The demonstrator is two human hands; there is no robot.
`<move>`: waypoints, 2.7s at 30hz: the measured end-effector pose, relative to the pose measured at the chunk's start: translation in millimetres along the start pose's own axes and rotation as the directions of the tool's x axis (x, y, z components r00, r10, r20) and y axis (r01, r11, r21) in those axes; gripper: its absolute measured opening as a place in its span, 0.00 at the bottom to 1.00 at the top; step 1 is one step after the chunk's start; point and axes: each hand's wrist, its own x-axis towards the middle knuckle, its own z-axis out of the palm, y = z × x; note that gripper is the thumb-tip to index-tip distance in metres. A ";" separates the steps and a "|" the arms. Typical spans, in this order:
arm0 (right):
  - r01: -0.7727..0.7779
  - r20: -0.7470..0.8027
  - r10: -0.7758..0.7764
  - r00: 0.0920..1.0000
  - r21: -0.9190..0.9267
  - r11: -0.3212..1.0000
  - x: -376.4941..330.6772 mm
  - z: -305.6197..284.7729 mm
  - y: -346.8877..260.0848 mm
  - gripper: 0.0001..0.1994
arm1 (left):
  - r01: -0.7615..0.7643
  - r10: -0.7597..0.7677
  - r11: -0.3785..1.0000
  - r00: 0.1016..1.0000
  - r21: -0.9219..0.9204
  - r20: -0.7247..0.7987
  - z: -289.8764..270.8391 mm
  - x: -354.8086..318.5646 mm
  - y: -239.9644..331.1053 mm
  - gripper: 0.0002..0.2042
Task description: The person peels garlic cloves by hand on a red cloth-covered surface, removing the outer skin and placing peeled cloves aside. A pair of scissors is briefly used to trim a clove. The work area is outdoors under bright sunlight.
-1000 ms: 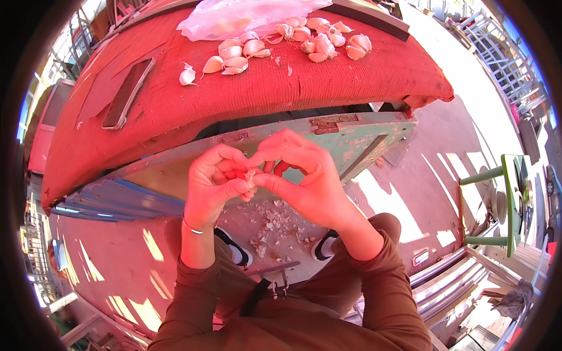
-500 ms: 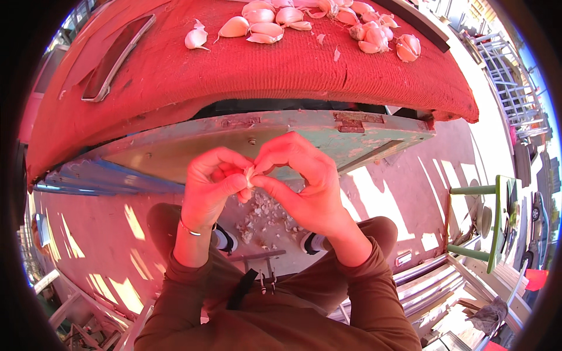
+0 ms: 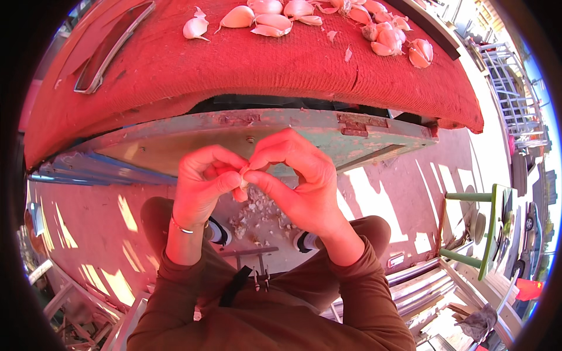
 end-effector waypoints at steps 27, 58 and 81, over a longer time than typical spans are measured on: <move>0.051 0.029 -0.048 0.998 -0.132 0.990 0.2 -9.5 -6.5 0.08 | -0.118 0.118 0.993 0.992 -0.013 -0.048 1.1 2.3 -8.5 0.09; 0.056 -0.056 -0.072 0.996 -0.245 0.968 -0.1 -2.3 -5.1 0.07 | -0.160 0.170 0.983 0.978 0.087 -0.123 9.1 -0.5 -8.8 0.09; -0.157 -0.022 0.157 0.987 0.018 0.987 -6.7 -0.1 -6.8 0.03 | -0.206 0.246 0.940 0.961 0.272 -0.126 20.8 -2.1 -15.7 0.08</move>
